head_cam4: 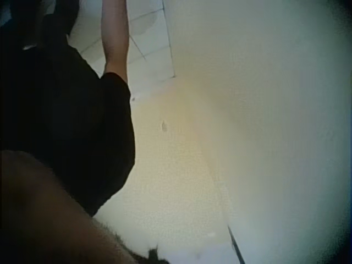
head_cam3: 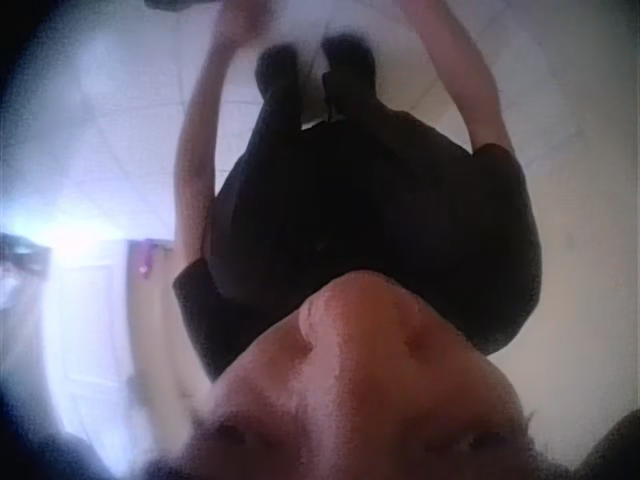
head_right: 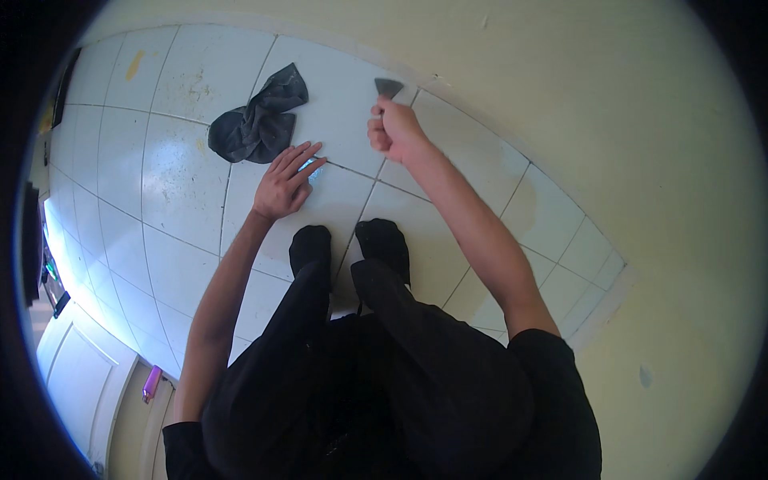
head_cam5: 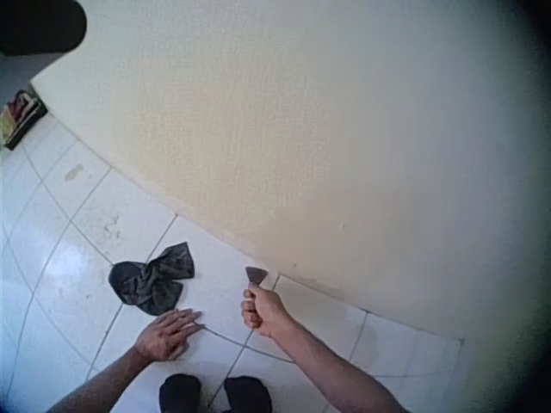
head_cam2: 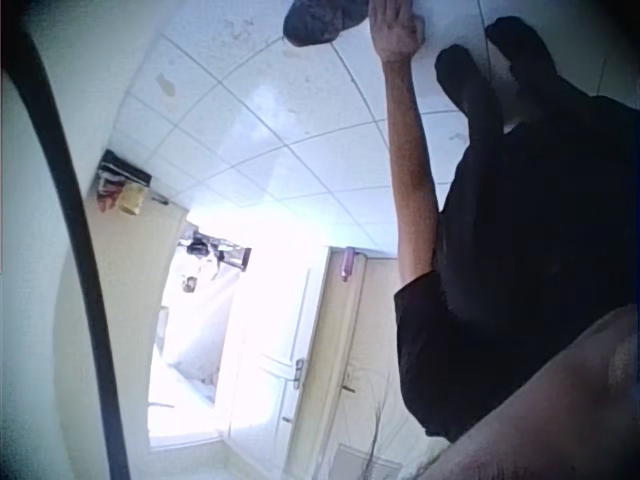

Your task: The person scrapes the intersection of a tiled floor and a wall with a metal scraper, then wipes the area with a cloth.

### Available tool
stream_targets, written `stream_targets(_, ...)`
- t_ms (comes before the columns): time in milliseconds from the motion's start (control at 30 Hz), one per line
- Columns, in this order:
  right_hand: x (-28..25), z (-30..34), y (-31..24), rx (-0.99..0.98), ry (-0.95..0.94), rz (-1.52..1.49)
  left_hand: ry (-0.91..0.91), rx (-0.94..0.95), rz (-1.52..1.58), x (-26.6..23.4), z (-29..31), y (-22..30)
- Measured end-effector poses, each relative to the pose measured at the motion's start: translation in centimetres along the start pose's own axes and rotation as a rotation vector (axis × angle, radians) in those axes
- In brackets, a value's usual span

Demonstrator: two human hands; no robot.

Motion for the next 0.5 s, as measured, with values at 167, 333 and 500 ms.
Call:
stream_targets(167,0.0,3.4,3.3,0.007,-0.078,0.117,0.005,-0.002,0.003,-0.2,0.2,-0.1)
stream_targets(333,-2.5,5.7,-2.0,-0.715,0.308,0.847,0.006,0.008,-0.007,-0.3,0.1,0.0)
stream_targets(500,-2.4,5.3,0.6,-0.315,0.115,0.300,-0.006,-0.002,-0.002,-0.2,0.2,-0.1)
Point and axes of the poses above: each hand's wrist, its own z-axis away from the middle knuckle, its own x-axis out of the palm, y = z × x, the point moved 9 cm from there along -z, towards the middle knuckle, and after that the axes turned 1 degree about z, right-handed, at the moved point
